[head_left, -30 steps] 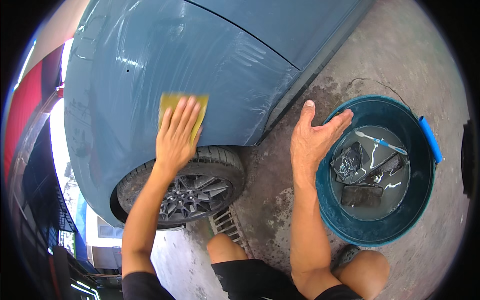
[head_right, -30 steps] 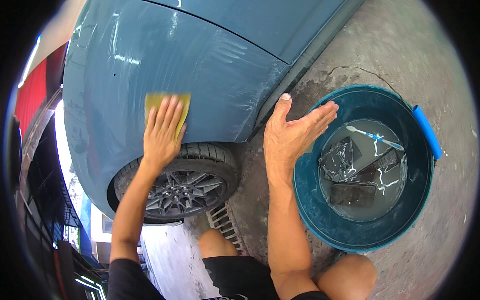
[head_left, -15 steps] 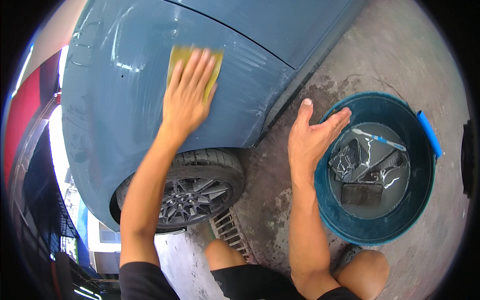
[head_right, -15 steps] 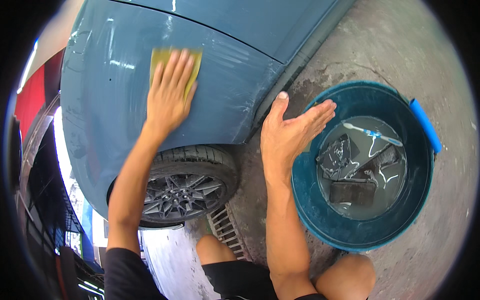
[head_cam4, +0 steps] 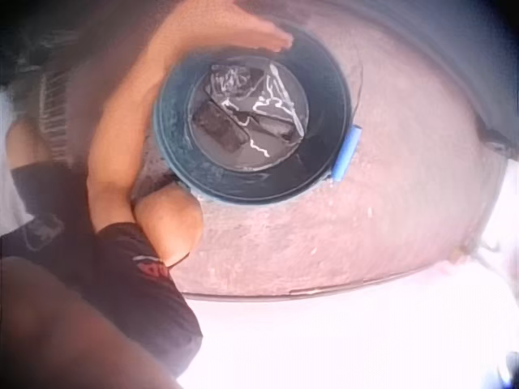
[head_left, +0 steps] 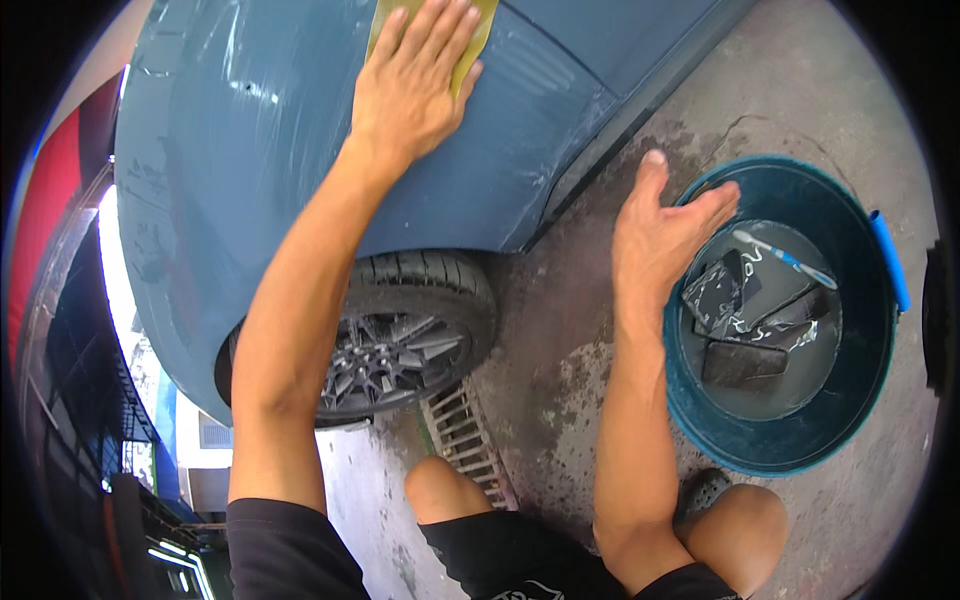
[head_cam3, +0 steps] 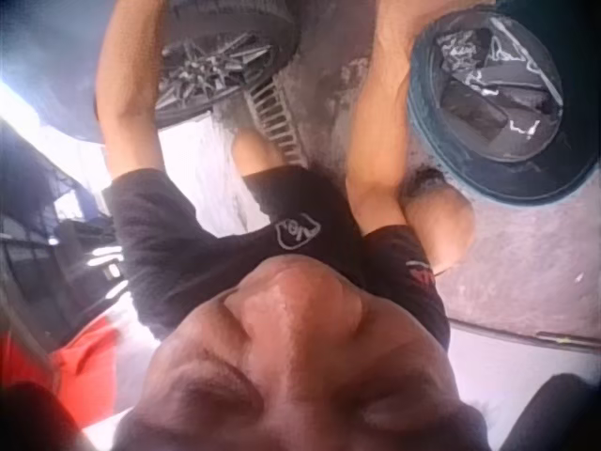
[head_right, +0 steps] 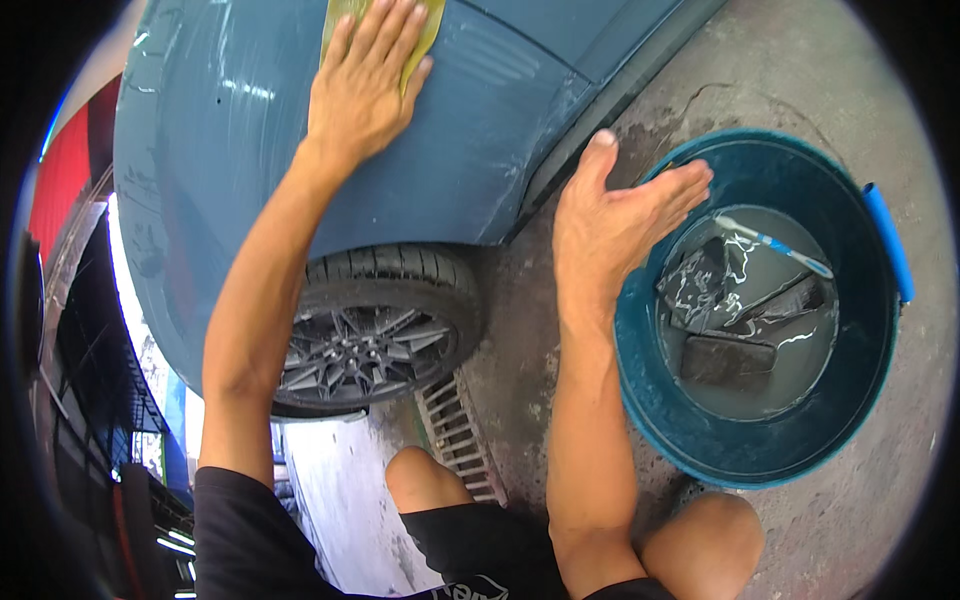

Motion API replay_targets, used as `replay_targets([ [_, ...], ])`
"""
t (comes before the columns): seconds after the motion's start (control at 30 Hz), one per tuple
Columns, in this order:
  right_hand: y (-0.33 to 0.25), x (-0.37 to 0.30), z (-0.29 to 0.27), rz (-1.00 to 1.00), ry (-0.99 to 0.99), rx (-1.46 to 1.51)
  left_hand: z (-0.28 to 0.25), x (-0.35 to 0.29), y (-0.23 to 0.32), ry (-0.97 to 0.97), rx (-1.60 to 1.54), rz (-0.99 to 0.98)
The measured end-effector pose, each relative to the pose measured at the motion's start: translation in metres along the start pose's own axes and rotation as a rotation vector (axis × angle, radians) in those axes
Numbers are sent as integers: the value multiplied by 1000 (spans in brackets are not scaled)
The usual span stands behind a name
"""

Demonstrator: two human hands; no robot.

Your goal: The person sands the front fender of a gray car using a yellow sanding block. They repeatedly dip the block into a bucket of water and continue sanding the curved surface near the wheel arch.

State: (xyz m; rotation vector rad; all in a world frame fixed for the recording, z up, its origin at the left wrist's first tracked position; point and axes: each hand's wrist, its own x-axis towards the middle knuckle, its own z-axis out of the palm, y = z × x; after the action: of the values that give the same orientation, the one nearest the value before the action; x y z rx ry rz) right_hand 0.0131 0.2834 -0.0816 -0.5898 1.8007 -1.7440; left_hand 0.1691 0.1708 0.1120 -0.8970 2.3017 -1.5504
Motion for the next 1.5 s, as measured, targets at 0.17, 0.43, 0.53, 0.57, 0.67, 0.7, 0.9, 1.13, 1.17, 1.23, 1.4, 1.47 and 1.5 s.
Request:
replay_targets([
  [0.17, 0, 24, -13, -13, 1, 24, -30, -145, 21, -362, -106, -59],
  [0.43, 0, 5, 0, 8, 10, 15, -9, -63, 14, -159, -72, -29],
  [0.53, 8, 16, -8, 57, 33, 61, -22, -102, 24, -258, -108, -65],
  [0.57, 7, 25, -10, 23, 33, 68, -28, -145, 29, -326, -120, -84],
  [0.67, -3, 14, -4, -23, -15, -66, -48, -183, 22, -430, -66, -53],
  [0.7, 0, 18, -3, -40, 12, -70, -34, -161, 20, -335, -88, -46],
  [0.9, -1, 1, -3, 61, 7, 43, -11, -27, 15, -52, -28, -17],
  [1.13, -2, 19, -3, -31, 6, -83, -24, -124, 21, -278, -69, -58],
  [1.17, -3, 16, -2, -1, -2, -59, -21, -77, 20, -183, -57, -51],
  [1.23, -5, 5, 2, 10, -4, -27, -8, -6, 11, -28, 0, -8],
  [1.4, 3, 21, -6, 29, 9, -26, -22, -75, 22, -192, -94, -62],
  [1.47, -2, 22, -8, -5, -5, -52, -38, -173, 17, -417, -115, -54],
  [1.5, -3, 14, -5, -31, -17, -75, -41, -178, 12, -412, -119, -51],
])
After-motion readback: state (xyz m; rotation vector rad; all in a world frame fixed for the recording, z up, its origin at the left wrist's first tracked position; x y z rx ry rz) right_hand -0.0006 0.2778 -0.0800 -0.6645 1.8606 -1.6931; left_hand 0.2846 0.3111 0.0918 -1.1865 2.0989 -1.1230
